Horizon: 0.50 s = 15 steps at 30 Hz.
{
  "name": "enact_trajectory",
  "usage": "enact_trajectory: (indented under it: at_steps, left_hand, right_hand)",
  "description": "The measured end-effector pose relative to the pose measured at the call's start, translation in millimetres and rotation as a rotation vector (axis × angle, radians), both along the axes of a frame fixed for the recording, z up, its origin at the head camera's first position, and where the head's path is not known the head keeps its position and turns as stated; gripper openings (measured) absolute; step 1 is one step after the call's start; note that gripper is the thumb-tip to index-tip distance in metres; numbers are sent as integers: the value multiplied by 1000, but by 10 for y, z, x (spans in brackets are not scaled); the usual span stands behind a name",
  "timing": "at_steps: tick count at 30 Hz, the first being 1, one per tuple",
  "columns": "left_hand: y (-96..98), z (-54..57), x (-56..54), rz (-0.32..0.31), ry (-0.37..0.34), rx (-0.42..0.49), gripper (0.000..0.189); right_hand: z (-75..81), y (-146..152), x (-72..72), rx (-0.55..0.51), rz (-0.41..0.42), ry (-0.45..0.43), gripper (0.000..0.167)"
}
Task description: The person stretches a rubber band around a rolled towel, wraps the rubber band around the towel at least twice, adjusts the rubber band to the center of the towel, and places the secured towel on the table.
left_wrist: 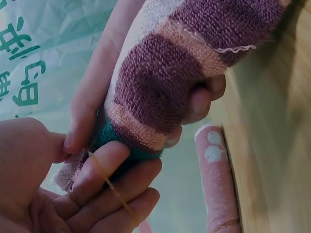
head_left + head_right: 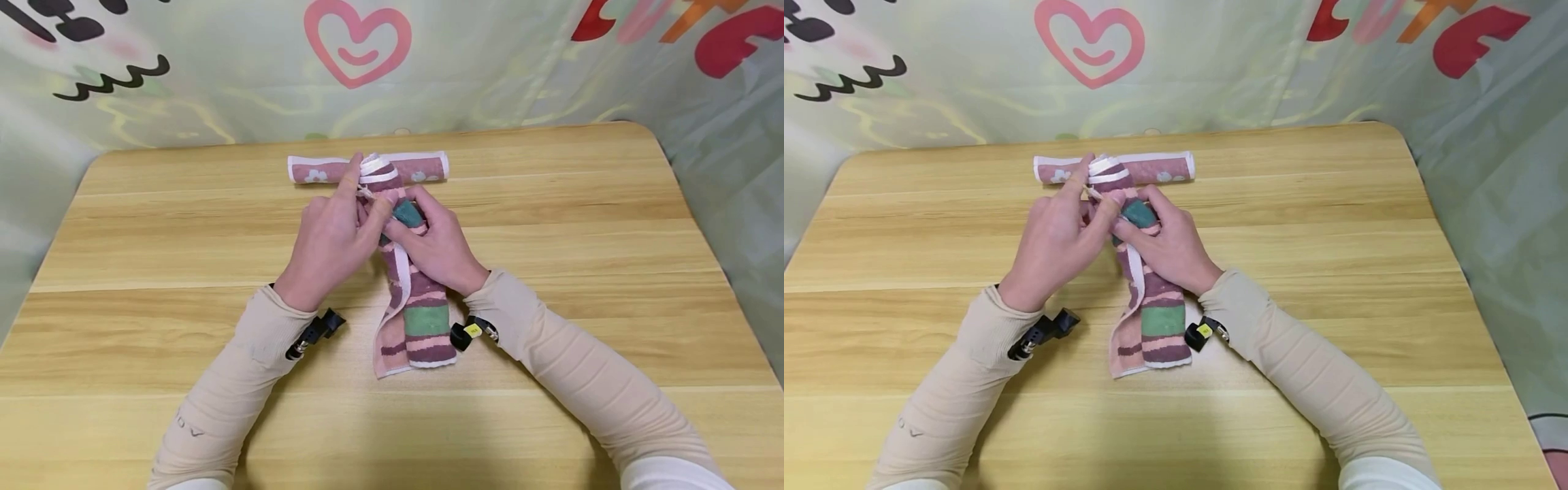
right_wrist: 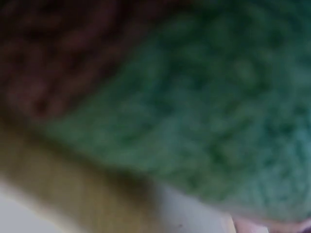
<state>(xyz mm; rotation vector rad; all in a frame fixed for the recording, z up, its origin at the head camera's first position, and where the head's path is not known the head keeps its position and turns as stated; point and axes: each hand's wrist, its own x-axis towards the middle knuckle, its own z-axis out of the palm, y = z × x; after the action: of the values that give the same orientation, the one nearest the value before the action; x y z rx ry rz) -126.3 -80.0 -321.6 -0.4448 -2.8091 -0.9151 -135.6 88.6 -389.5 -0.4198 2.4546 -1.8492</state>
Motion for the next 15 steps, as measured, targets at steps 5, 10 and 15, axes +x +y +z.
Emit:
enact_trajectory:
  at_steps: [5, 10, 15]
  left_hand:
    - [0, -11, 0, -13, -51, -39, 80]
    - [-79, 32, -25, -60, -28, -16, 60]
    - [-184, 105, -52, -61, 8, -48, 47]
  right_hand:
    - [-13, -4, 8, 41, -4, 22, 23]
    - [-11, -6, 26, 38, 25, 51, 25]
    - [10, -9, 36, 52, 59, 65, 21]
